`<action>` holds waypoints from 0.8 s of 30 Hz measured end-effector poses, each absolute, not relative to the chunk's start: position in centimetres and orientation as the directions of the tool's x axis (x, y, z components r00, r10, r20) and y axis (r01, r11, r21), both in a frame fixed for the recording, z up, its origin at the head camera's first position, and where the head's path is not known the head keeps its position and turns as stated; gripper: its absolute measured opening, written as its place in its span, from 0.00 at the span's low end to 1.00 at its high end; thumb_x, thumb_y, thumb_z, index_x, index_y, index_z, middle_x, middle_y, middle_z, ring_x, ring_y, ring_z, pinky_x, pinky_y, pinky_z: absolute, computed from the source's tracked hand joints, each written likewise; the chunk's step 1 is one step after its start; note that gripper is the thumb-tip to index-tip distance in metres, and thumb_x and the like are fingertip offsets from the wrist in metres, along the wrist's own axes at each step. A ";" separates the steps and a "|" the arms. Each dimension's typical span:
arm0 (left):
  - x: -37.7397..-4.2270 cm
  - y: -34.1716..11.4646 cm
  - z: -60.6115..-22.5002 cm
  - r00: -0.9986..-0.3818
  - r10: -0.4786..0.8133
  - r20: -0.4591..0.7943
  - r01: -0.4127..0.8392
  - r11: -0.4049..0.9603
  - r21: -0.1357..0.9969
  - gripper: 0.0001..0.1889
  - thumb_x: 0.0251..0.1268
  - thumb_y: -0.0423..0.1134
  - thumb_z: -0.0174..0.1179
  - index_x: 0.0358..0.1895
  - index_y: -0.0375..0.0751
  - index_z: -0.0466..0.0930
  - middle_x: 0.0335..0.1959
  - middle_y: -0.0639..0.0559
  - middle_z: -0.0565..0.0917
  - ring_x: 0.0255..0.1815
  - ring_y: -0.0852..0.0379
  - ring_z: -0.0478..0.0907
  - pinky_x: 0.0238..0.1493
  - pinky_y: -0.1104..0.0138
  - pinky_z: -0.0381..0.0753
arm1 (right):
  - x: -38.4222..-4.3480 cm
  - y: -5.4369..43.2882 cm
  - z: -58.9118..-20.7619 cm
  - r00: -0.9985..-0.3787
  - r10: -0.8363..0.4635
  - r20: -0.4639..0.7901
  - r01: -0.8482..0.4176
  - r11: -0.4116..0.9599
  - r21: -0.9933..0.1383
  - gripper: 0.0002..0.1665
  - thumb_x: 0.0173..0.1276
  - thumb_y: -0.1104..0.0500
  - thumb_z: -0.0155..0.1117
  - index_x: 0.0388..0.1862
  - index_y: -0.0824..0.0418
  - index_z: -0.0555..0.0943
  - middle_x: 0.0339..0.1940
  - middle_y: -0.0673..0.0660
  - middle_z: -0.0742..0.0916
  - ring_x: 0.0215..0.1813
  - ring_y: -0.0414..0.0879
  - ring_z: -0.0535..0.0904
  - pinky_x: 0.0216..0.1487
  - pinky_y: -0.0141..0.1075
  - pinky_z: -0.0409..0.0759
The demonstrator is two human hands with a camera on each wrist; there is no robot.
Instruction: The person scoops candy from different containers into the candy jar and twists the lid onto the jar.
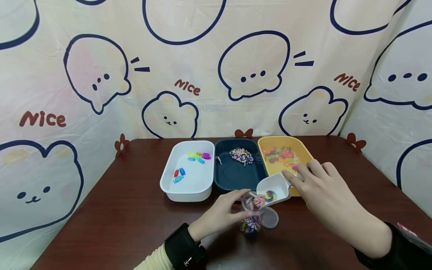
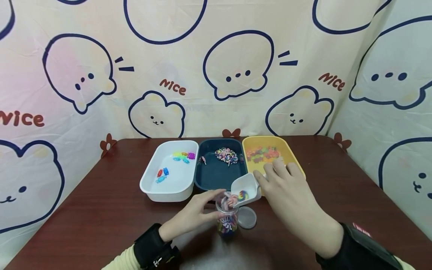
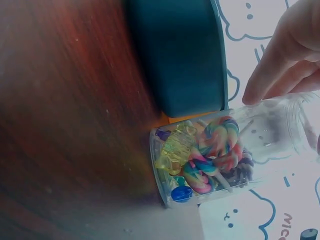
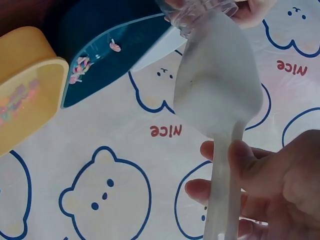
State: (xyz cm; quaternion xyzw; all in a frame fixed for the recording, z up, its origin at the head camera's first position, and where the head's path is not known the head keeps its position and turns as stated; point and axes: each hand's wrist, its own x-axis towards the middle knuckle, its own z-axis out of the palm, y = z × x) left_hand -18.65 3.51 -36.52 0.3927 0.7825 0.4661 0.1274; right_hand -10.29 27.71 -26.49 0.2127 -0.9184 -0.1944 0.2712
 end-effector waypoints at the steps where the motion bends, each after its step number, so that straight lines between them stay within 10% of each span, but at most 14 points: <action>1: -18.6 3.5 -36.5 -0.666 0.728 0.163 0.497 0.270 0.825 0.29 0.74 0.38 0.63 0.73 0.34 0.69 0.66 0.39 0.79 0.63 0.47 0.79 0.65 0.62 0.80 | -10.3 27.7 -26.4 -0.757 -0.499 0.421 -0.285 0.833 0.475 0.33 0.42 0.64 0.88 0.51 0.56 0.88 0.37 0.61 0.83 0.43 0.56 0.72 0.39 0.49 0.74; 12: -19.0 3.3 -36.4 -0.670 0.727 0.151 0.498 0.289 0.818 0.30 0.72 0.39 0.64 0.73 0.34 0.69 0.68 0.39 0.79 0.65 0.46 0.79 0.64 0.65 0.81 | -10.7 28.0 -26.6 -0.805 -0.468 0.364 -0.287 0.845 0.451 0.30 0.43 0.63 0.88 0.48 0.56 0.88 0.38 0.61 0.84 0.41 0.55 0.71 0.36 0.45 0.73; 24: -22.4 2.6 -35.3 -0.668 0.695 0.268 0.612 0.307 0.729 0.18 0.83 0.31 0.44 0.66 0.29 0.76 0.63 0.35 0.81 0.64 0.42 0.79 0.66 0.52 0.79 | -16.1 34.2 -25.6 -0.980 -0.186 0.073 -0.180 0.981 0.074 0.08 0.69 0.63 0.67 0.29 0.64 0.85 0.20 0.50 0.75 0.27 0.46 0.69 0.25 0.37 0.67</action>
